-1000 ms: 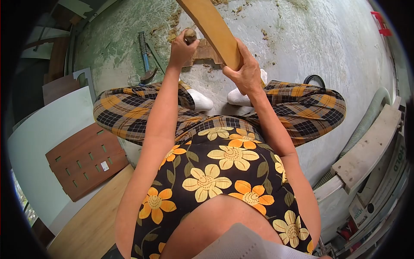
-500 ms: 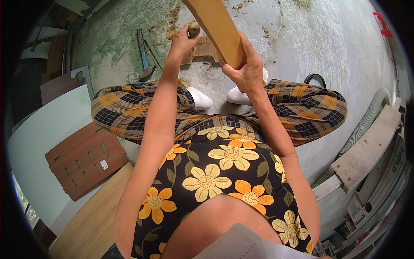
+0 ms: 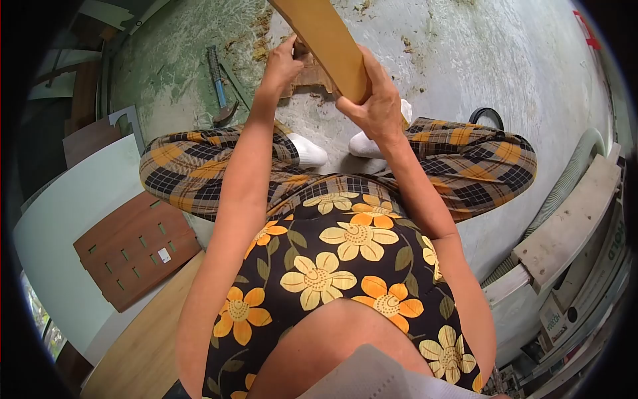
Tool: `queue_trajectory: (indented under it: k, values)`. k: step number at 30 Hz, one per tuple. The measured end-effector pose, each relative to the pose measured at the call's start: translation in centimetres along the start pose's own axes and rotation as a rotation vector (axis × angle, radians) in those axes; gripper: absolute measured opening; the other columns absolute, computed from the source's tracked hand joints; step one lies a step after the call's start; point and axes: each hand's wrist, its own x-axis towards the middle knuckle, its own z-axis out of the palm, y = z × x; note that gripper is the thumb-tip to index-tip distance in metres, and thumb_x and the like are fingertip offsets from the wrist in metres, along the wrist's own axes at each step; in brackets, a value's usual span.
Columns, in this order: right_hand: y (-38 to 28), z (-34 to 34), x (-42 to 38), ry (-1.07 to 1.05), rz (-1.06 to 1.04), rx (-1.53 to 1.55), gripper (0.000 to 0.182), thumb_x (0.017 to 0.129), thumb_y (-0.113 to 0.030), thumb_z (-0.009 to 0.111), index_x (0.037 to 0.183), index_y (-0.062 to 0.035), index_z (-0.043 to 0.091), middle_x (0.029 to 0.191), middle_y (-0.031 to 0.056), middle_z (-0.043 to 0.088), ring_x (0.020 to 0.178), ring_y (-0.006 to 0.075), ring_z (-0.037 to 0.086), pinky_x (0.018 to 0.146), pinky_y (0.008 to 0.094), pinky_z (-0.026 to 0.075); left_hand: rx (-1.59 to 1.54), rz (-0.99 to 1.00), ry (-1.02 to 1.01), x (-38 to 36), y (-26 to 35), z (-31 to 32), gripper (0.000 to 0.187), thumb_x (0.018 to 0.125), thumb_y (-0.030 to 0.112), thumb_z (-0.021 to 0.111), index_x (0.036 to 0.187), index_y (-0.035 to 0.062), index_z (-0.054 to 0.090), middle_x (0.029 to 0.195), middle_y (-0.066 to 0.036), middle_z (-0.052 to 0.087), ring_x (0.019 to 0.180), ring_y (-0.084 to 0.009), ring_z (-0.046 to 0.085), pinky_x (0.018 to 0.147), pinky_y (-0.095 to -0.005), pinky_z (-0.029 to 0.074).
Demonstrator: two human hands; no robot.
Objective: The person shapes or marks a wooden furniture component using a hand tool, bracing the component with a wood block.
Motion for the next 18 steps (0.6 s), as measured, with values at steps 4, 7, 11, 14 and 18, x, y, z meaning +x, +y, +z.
queue_trajectory:
  k: [4, 7, 11, 14, 18]
  values:
    - [1.7, 1.7, -1.4, -0.182, 0.159, -0.231, 0.084, 0.063, -0.021, 0.076, 0.14, -0.0277, 0.042, 0.098, 0.018, 0.06, 0.086, 0.0375, 0.064, 0.073, 0.0459, 0.054, 0.275, -0.042, -0.108, 0.8, -0.9, 0.6, 0.025, 0.083, 0.016, 0.068, 0.105, 0.0039, 0.064, 0.089, -0.015, 0.071, 0.084, -0.0288, 0.07, 0.072, -0.0383, 0.053]
    - [1.9, 1.1, -1.3, -0.19, 0.186, -0.214, 0.081, 0.065, -0.021, 0.075, 0.139, -0.025, 0.042, 0.099, 0.0182, 0.062, 0.089, 0.0375, 0.064, 0.077, 0.0459, 0.054, 0.116, -0.086, -0.017, 0.0, -0.1, 0.4, 0.025, 0.083, 0.018, 0.069, 0.104, 0.0045, 0.064, 0.087, -0.015, 0.07, 0.081, -0.0279, 0.07, 0.071, -0.0375, 0.053]
    - [1.3, 0.1, -0.7, -0.114, 0.181, -0.01, 0.076, 0.066, -0.02, 0.072, 0.138, -0.0183, 0.044, 0.106, 0.0183, 0.065, 0.094, 0.0366, 0.065, 0.083, 0.0433, 0.053, -0.039, -0.011, 0.123, -0.6, -0.6, -1.3, 0.03, 0.08, 0.021, 0.068, 0.106, 0.0063, 0.064, 0.089, -0.013, 0.071, 0.082, -0.0258, 0.069, 0.073, -0.0362, 0.054]
    - [1.3, -0.4, -0.1, -0.085, 0.209, 0.083, 0.074, 0.068, -0.02, 0.07, 0.137, -0.0151, 0.045, 0.11, 0.0183, 0.066, 0.098, 0.0355, 0.065, 0.086, 0.0415, 0.052, -0.075, -0.073, 0.208, -0.6, -0.6, -3.0, 0.036, 0.075, 0.024, 0.068, 0.107, 0.007, 0.064, 0.09, -0.013, 0.071, 0.084, -0.026, 0.069, 0.075, -0.0384, 0.054]
    - [1.3, -0.2, -0.1, -0.077, 0.231, 0.111, 0.073, 0.068, -0.021, 0.069, 0.137, -0.0148, 0.045, 0.112, 0.0183, 0.066, 0.099, 0.0342, 0.066, 0.087, 0.0407, 0.052, 0.044, -0.231, 0.226, -0.9, -2.0, -4.6, 0.046, 0.069, 0.034, 0.068, 0.106, 0.0067, 0.066, 0.091, -0.014, 0.07, 0.086, -0.0306, 0.068, 0.076, -0.043, 0.053]
